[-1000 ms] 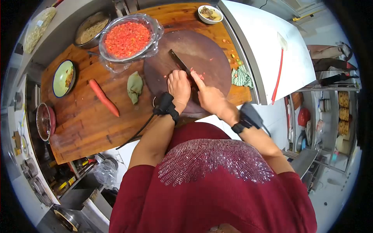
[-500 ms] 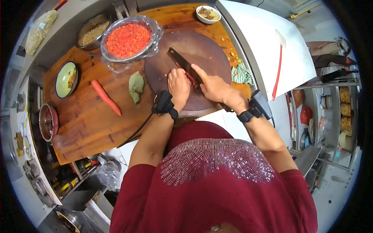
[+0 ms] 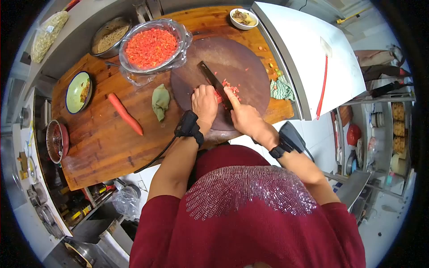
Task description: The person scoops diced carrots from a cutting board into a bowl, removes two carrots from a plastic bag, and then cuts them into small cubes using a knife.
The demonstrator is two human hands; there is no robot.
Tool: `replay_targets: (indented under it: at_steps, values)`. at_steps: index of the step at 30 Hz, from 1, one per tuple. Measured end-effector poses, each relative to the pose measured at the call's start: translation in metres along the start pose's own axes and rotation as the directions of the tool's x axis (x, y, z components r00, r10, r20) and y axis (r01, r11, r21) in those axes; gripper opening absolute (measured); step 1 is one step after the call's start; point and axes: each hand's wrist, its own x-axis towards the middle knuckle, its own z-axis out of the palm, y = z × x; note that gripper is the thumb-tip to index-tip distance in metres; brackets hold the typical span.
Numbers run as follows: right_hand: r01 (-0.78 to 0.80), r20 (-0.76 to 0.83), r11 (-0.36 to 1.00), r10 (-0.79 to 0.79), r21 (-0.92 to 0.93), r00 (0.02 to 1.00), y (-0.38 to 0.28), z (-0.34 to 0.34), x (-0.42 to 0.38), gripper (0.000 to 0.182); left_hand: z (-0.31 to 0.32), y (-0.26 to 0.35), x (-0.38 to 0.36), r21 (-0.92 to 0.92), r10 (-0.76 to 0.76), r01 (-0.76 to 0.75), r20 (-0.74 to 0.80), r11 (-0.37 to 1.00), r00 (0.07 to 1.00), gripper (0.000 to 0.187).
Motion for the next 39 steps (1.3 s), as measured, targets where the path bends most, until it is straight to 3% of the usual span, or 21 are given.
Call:
replay_targets:
  at_steps: [5, 7, 13, 17, 19, 22, 25, 27, 31, 33, 35, 37, 39]
  values:
    - [0.080, 0.112, 0.997, -0.080, 0.003, 0.990, -0.004, -0.037, 0.014, 0.070, -0.002, 0.002, -0.002, -0.035, 0.021, -0.023, -0.040, 0.999, 0.999, 0.016]
    - [0.056, 0.162, 0.998, -0.059, 0.020, 0.985, -0.018, -0.049, 0.010, 0.069, -0.002, 0.003, -0.001, -0.063, 0.023, -0.032, -0.145, 0.998, 0.989, 0.016]
    - [-0.029, 0.064, 1.000, 0.029, 0.009, 0.998, -0.013, -0.005, 0.006, 0.068, -0.001, 0.001, -0.001, -0.036, -0.040, 0.041, 0.029, 0.998, 0.999, 0.019]
    - [0.061, 0.158, 0.998, -0.062, 0.010, 0.985, -0.019, -0.044, 0.016, 0.067, -0.003, 0.002, -0.002, -0.073, -0.022, 0.020, -0.016, 0.997, 1.000, 0.019]
    - [0.022, 0.220, 0.999, -0.016, -0.025, 0.975, -0.032, -0.058, 0.013, 0.065, -0.004, 0.000, -0.003, -0.197, -0.056, 0.036, -0.098, 0.980, 0.994, 0.018]
    - [-0.037, 0.260, 0.999, 0.033, 0.011, 0.965, -0.038, -0.059, 0.007, 0.064, -0.007, -0.004, -0.004, -0.210, -0.113, 0.087, -0.114, 0.974, 0.987, 0.018]
    - [0.009, 0.220, 1.000, -0.011, 0.012, 0.976, -0.036, -0.048, 0.003, 0.065, -0.007, -0.001, -0.003, -0.099, -0.083, 0.079, -0.033, 0.992, 0.996, 0.017]
    - [-0.057, 0.252, 0.998, 0.049, 0.024, 0.967, -0.039, -0.043, 0.001, 0.067, -0.004, -0.002, -0.003, -0.060, -0.082, 0.080, -0.033, 0.995, 0.996, 0.017]
    - [-0.039, 0.120, 0.999, 0.041, -0.021, 0.992, -0.016, 0.007, 0.002, 0.071, -0.005, 0.001, 0.000, 0.021, -0.095, 0.096, -0.009, 0.995, 0.995, 0.016]
    - [-0.014, 0.063, 1.000, 0.013, 0.007, 0.998, -0.012, 0.006, 0.003, 0.071, -0.004, -0.001, -0.003, -0.029, -0.087, 0.086, -0.030, 0.996, 0.996, 0.015]
    - [0.012, 0.146, 0.999, -0.007, -0.031, 0.989, -0.017, -0.021, 0.012, 0.070, -0.003, -0.003, -0.001, -0.080, -0.062, 0.056, -0.063, 0.995, 0.996, 0.015]
    - [0.057, 0.130, 0.998, -0.055, -0.008, 0.990, -0.019, -0.031, 0.015, 0.067, -0.005, -0.006, -0.001, -0.166, -0.086, 0.069, -0.094, 0.984, 0.992, 0.016]
    - [0.108, 0.085, 0.994, -0.107, -0.001, 0.991, -0.019, -0.034, 0.014, 0.070, -0.010, -0.012, 0.000, -0.120, -0.096, 0.087, -0.076, 0.989, 0.992, 0.019]
